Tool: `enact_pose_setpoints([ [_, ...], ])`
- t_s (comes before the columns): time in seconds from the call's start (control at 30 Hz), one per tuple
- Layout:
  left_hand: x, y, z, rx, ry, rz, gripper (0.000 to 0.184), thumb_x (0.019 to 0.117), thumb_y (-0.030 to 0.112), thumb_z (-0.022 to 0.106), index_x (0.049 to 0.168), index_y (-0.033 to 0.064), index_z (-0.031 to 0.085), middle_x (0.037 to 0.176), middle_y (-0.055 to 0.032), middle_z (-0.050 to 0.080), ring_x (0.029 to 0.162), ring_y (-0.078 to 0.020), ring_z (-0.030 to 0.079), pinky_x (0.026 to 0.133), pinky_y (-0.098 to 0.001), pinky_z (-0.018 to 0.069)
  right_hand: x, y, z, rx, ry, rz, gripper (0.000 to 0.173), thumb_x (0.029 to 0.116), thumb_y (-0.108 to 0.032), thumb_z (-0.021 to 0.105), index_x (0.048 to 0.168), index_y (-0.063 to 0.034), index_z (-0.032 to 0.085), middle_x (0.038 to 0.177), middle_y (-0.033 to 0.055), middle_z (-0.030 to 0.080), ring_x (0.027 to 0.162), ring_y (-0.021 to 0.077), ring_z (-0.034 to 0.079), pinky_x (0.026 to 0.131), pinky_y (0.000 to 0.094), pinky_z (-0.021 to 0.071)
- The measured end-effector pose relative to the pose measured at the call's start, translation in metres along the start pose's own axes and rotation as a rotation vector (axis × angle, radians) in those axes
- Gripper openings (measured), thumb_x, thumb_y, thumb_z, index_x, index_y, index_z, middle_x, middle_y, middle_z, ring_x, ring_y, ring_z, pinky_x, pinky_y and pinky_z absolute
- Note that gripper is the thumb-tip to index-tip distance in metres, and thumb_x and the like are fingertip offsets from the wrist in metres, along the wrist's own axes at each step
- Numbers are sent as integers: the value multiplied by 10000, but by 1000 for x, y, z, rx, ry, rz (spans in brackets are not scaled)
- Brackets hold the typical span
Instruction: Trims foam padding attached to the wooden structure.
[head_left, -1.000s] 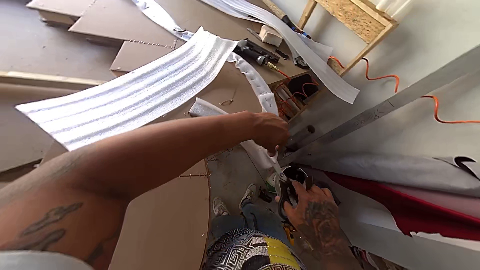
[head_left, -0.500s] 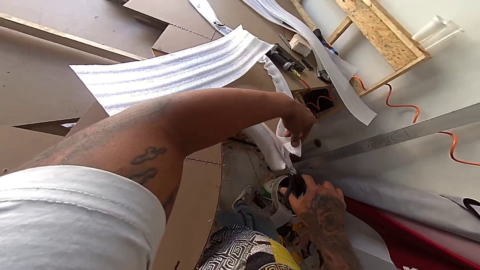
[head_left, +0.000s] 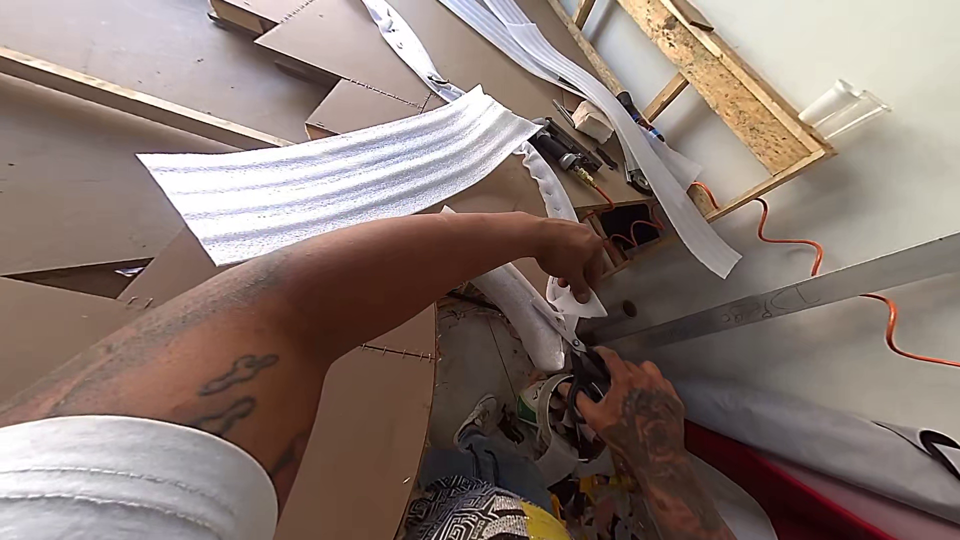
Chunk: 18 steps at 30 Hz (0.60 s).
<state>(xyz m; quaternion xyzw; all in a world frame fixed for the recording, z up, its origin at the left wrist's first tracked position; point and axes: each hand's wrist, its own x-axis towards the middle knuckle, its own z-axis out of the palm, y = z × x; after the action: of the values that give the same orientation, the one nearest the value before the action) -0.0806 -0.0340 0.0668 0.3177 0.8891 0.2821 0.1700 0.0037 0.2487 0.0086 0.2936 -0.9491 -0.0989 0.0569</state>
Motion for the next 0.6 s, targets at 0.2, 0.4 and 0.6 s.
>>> enact_pose_setpoints([
  [0.2, 2, 4, -2, 6, -42, 37, 188, 922, 296, 766, 1004, 128, 792, 807, -5, 723, 693, -118, 658, 697, -372, 564, 26, -1, -4, 9, 12, -103, 483, 723, -456, 720, 1145, -234, 791, 793, 43, 738, 797, 290, 702, 650, 471, 536],
  [0.4, 3, 0, -7, -97, -38, 55, 199, 949, 283, 739, 1018, 103, 791, 794, -10, 730, 641, -89, 650, 654, -316, 567, 54, -8, -19, -29, -213, -118, 404, 814, -439, 688, 1185, -297, 759, 848, 31, 739, 855, 254, 714, 694, 456, 548],
  [0.6, -2, 39, -31, -211, 460, 104, 201, 966, 291, 722, 1043, 117, 787, 826, 7, 740, 699, -80, 681, 702, -346, 604, 58, 36, 4, 532, -143, -98, 463, 867, -585, 709, 1185, -251, 752, 716, -35, 672, 614, 150, 633, 600, 429, 562],
])
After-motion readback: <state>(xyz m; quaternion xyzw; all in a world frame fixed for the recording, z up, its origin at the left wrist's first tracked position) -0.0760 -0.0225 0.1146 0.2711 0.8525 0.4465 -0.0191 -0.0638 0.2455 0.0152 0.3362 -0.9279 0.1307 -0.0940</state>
